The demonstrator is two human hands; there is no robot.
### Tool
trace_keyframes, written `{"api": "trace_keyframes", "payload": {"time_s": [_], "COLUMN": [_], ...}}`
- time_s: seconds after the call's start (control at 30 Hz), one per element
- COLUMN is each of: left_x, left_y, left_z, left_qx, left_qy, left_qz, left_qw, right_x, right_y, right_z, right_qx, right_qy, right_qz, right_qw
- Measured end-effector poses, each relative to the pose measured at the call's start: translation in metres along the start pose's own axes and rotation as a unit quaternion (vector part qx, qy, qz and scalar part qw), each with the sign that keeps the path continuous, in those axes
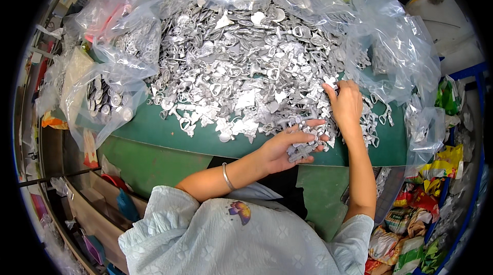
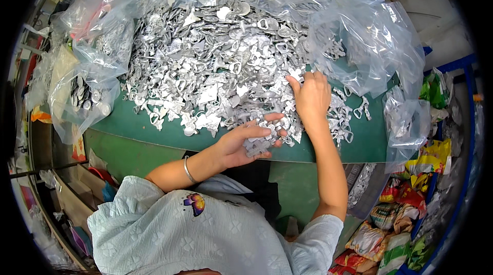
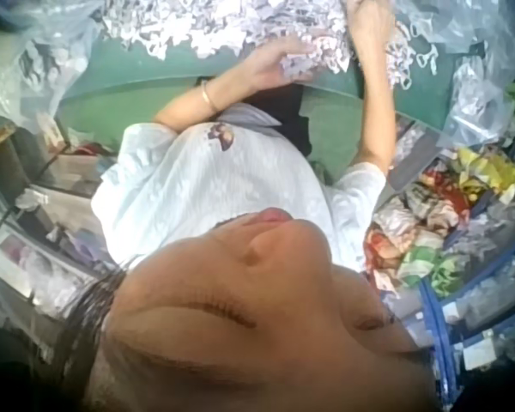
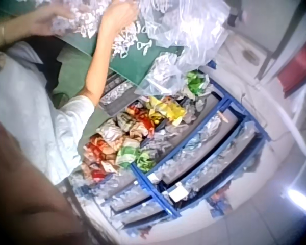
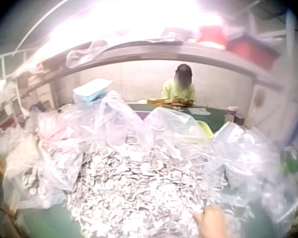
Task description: The person sorts through a large pile of small silver-colored cross-shaped decorative items, picking up individual pieces, turning them over, and collecting several in their hand.
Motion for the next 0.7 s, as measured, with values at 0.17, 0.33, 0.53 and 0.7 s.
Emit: {"api": "trace_keyframes", "payload": {"time_s": [0.17,0.33,0.53,0.7], "left_x": [-0.002,-0.01,-0.016,-0.009], "left_y": [0.005,0.007,0.001,0.007], "left_z": [0.006,-0.005,-0.001,-0.013], "left_qx": [-0.019,0.017,0.012,0.126], "left_qy": [-0.023,0.093,0.077,0.138], "left_qz": [-0.052,-0.044,-0.097,-0.069], "left_qw": [0.998,0.995,0.992,0.98], "right_x": [-0.03,-0.008,0.039,0.038], "right_y": [0.003,0.031,0.024,-0.016], "right_z": [0.0,0.003,0.032,0.008], "right_qx": [-0.019,0.111,0.1,0.089], "right_qy": [-0.267,-0.627,-0.407,-0.386], "right_qz": [-0.128,-0.213,-0.003,-0.011], "right_qw": [0.955,0.741,0.908,0.918]}}
Point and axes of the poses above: each hand's wrist, its own y-axis away from the middle knuckle, its own z-axis out of the back of the hand, x = y × z, the point moved 9 cm from there along -y, towards the middle knuckle, and after that the axes turned 9 degrees about z, right-handed, at the moved point
